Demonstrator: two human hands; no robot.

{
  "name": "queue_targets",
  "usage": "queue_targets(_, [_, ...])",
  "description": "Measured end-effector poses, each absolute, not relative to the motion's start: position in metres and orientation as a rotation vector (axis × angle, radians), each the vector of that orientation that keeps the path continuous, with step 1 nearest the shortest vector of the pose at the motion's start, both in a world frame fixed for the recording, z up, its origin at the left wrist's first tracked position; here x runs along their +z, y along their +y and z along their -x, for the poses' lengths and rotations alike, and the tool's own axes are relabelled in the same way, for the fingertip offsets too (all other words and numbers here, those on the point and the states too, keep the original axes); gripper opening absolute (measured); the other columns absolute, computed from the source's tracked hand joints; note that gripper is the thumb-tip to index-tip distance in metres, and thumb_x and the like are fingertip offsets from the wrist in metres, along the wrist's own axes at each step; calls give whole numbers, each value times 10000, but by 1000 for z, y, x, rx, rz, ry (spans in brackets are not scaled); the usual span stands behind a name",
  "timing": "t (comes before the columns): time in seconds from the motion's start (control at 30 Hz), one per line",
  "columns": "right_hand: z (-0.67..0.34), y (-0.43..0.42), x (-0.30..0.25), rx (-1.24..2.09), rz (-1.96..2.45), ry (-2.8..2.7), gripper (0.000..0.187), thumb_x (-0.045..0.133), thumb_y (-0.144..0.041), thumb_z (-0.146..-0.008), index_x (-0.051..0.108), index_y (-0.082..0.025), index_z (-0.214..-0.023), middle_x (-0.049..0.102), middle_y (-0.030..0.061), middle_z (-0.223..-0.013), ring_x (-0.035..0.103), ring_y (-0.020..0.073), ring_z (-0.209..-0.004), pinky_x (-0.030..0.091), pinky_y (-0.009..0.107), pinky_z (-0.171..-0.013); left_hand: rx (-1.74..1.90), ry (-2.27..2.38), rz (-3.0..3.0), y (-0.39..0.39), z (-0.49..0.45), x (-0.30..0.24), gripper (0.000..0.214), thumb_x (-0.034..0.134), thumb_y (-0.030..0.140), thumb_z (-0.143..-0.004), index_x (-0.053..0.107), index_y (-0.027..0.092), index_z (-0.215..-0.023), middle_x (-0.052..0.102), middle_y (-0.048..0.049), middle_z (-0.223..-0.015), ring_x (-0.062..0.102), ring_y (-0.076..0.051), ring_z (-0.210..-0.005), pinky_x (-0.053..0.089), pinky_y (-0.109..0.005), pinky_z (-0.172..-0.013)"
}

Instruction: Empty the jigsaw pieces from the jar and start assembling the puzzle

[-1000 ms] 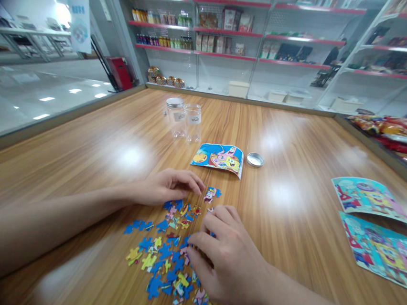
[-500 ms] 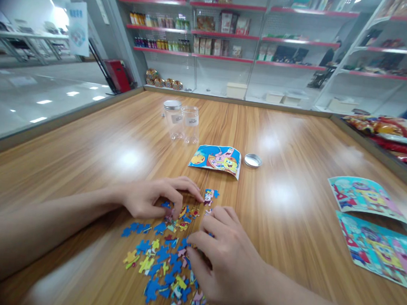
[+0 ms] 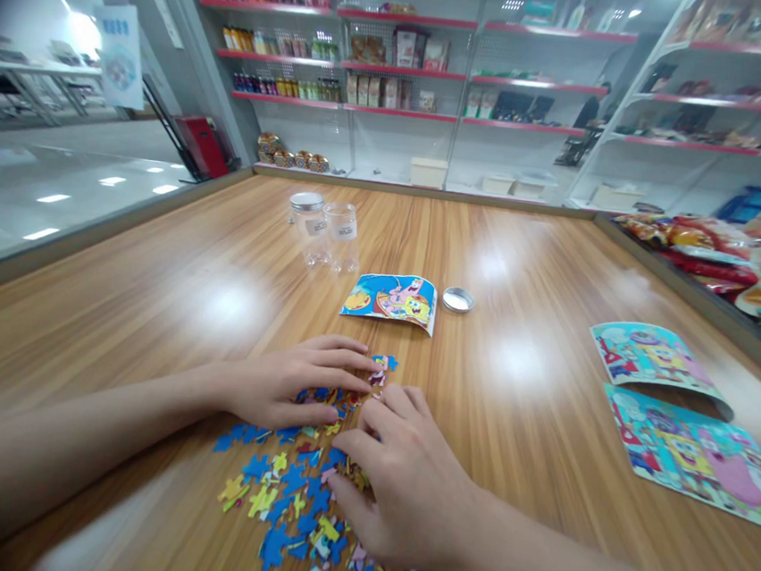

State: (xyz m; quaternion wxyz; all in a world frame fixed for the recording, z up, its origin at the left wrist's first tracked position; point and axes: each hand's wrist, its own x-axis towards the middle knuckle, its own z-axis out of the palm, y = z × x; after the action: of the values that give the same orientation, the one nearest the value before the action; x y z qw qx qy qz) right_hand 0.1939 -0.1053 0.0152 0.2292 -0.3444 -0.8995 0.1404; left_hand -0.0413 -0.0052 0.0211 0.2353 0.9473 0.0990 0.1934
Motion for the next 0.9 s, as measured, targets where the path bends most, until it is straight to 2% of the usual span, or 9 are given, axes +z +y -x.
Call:
queue_targets(0.2, [-189, -105, 16, 405, 930, -2435, 90, 634, -266, -905, 681, -191, -919, 593, 46, -886, 477, 228, -912, 355, 405, -841, 534, 274, -2622, -4, 42, 20, 481, 652, 251, -927, 565, 225, -1399, 569, -127, -1449, 474, -303, -1371, 419, -521, -1154])
queue_targets(0.37, [-189, -104, 18, 423, 905, -2462, 169, 651, -300, -907, 697, -214, -1044, 601, 49, -917, 483, 231, -927, 363, 414, -853, 567, 276, -2611, -4, 42, 19, 454, 640, 238, -931, 581, 227, -1381, 602, -128, -1409, 500, -302, -1344, 438, -518, -1134])
queue_targets(0.5, [-185, -104, 17, 433, 890, -2445, 82, 647, -260, -905, 700, -200, -887, 604, 40, -880, 485, 221, -912, 366, 414, -849, 590, 286, -2608, -5, 42, 18, 441, 642, 238, -927, 594, 228, -1365, 614, -125, -1394, 512, -304, -1330, 446, -520, -1129])
queue_targets(0.67, [-183, -100, 20, 440, 825, -2297, 136, 629, -205, -907, 694, -184, -789, 598, 37, -800, 507, 191, -827, 396, 382, -794, 550, 317, -2632, -6, 45, 18, 461, 637, 246, -930, 573, 228, -1385, 598, -106, -1419, 482, -302, -1353, 432, -510, -1153])
queue_targets(0.77, [-194, -87, 24, 471, 939, -2121, 144, 622, -197, -920, 703, -178, -802, 639, 39, -788, 553, 177, -791, 426, 353, -751, 483, 337, -2663, -6, 47, 18, 503, 623, 258, -940, 526, 229, -1432, 571, -86, -1455, 452, -300, -1374, 421, -507, -1166])
queue_targets(0.9, [-215, -61, 21, 515, 1272, -1890, 120, 679, -283, -899, 740, -196, -845, 713, 28, -799, 614, 172, -755, 461, 325, -706, 431, 360, -2706, -5, 49, 17, 523, 603, 266, -953, 494, 240, -1464, 543, -78, -1488, 417, -312, -1402, 408, -528, -1173])
